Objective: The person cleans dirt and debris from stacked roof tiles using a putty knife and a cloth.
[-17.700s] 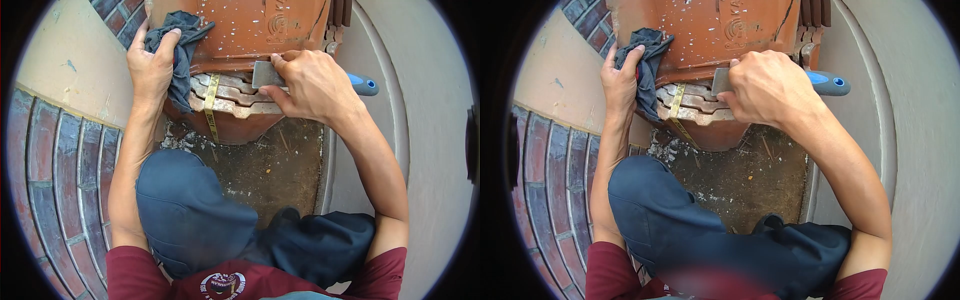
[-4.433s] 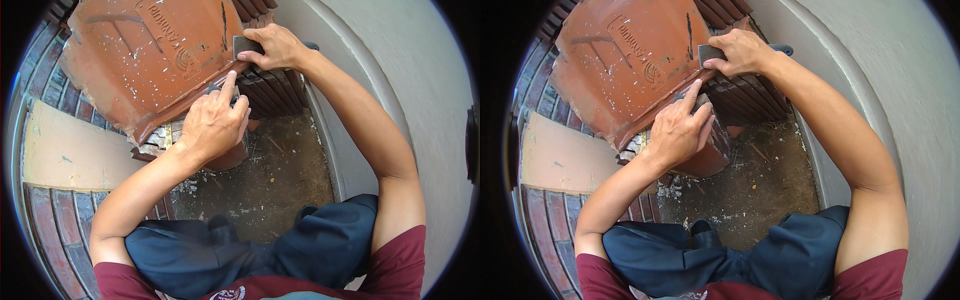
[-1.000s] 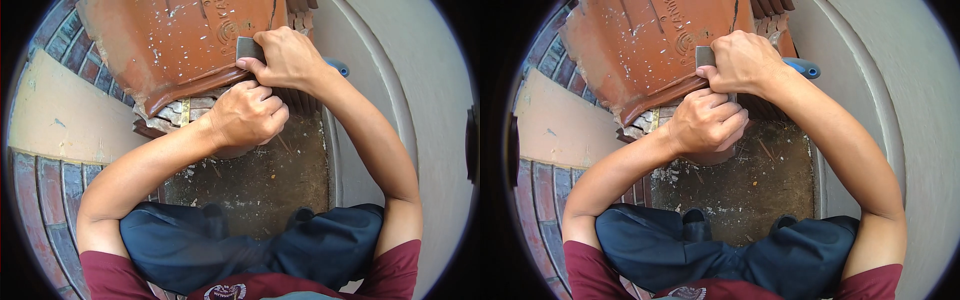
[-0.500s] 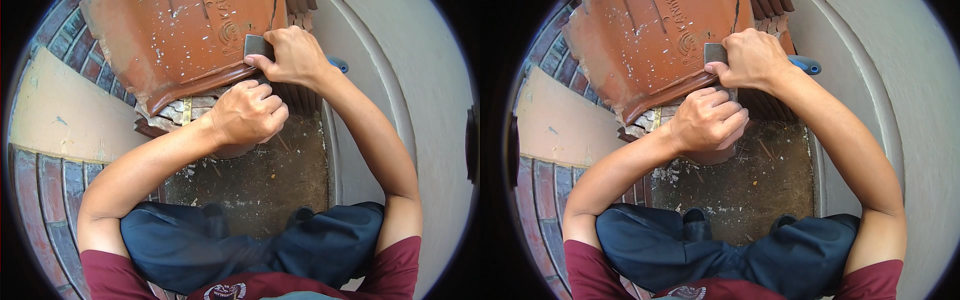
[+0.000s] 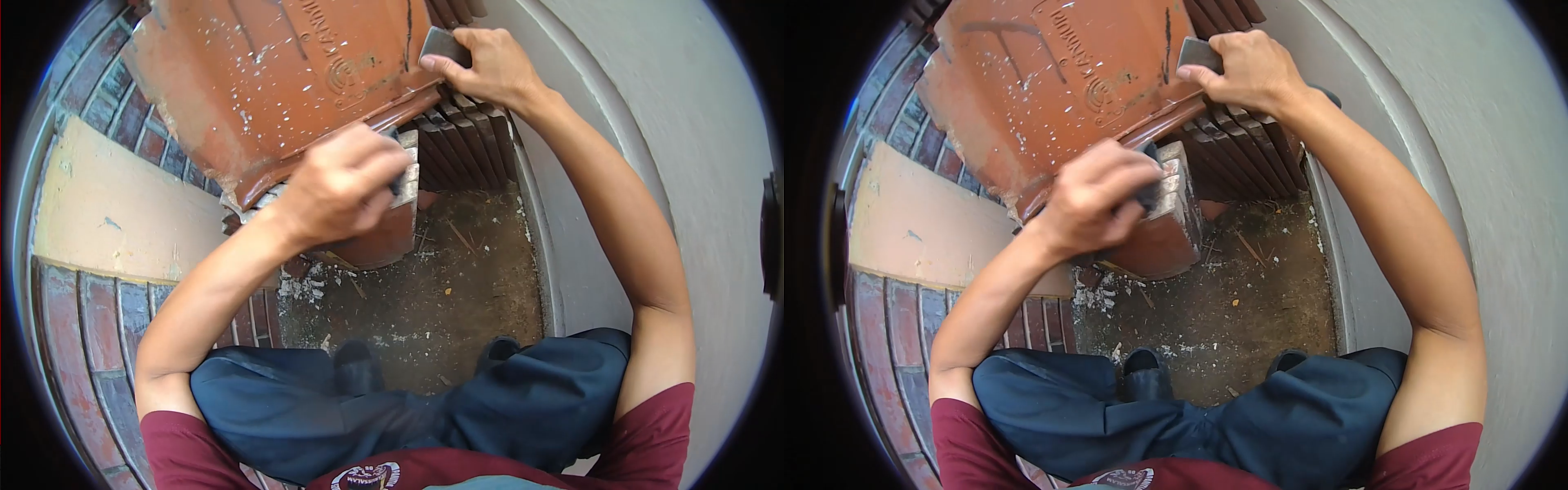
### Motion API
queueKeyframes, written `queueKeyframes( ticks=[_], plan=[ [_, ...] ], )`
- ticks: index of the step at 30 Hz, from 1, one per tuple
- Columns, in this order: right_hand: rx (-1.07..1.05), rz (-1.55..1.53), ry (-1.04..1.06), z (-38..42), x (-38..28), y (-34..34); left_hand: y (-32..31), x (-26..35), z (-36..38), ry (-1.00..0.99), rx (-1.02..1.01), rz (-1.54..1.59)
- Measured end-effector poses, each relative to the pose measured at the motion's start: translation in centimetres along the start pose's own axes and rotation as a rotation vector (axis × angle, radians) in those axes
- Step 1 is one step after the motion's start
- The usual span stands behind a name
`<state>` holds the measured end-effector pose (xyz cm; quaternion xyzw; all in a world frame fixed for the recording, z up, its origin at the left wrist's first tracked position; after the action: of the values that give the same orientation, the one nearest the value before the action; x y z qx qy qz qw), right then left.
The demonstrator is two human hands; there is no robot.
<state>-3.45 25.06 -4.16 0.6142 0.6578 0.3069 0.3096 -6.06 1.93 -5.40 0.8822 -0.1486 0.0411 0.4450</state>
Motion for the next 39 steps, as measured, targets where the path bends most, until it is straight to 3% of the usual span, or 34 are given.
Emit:
queueKeyframes(
  ticks=[4,5,8,11,14,18,22,26,28,33,36,39],
  plan=[
    [0.112,-0.116,-0.129,0.6,2.7,1.4,4.6,-1.4,-3.9,0.098,0.251,-0.106],
    [0.118,-0.108,-0.144,0.9,3.0,1.6,3.9,-2.0,-4.3,0.120,0.235,-0.090],
    [0.132,-0.092,-0.153,0.8,2.5,2.2,-2.9,-1.9,-4.3,-0.071,-0.043,-0.263],
    [0.061,-0.156,-0.164,1.2,2.3,1.1,-4.0,-2.1,-4.7,-0.046,-0.111,-0.236],
    [0.007,-0.229,-0.188,2.0,1.7,0.9,-1.4,-1.6,-2.9,-0.034,-0.177,-0.253],
    [-0.043,-0.236,-0.051,1.9,0.7,0.3,3.3,-2.5,-1.6,0.198,-0.378,-0.240],
    [-0.131,-0.262,-0.023,1.7,-1.1,-0.8,4.6,-2.5,-1.4,0.193,-0.289,-0.380],
    [-0.240,-0.187,-0.092,2.2,-1.6,-1.2,1.2,-1.5,-0.8,0.089,-0.041,-0.363],
    [-0.298,-0.201,-0.140,2.7,-0.9,-2.2,-0.1,-1.1,-0.3,0.031,0.004,-0.496],
    [-0.246,-0.278,-0.130,2.5,-1.2,-3.3,-0.5,-1.3,-0.1,0.018,0.005,-0.544],
    [-0.330,-0.364,-0.259,2.9,-0.5,-4.0,-0.5,-1.4,0.0,0.002,0.009,-0.549],
    [-0.229,-0.414,-0.310,3.3,0.0,-3.5,-0.5,-1.4,0.0,-0.005,0.018,-0.551]
  ],
)
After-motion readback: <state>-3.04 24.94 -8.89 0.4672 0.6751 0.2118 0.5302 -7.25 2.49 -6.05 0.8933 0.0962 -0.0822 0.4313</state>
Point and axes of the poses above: each hand's wrist, its own z-axis away from the middle knuckle, its own y-axis out of the back of the hand, x = y × z, the point moved 7 cm from there along -z, towards the middle knuckle, and after that the axes turned 12 degrees about y, right-handed, at the moved point
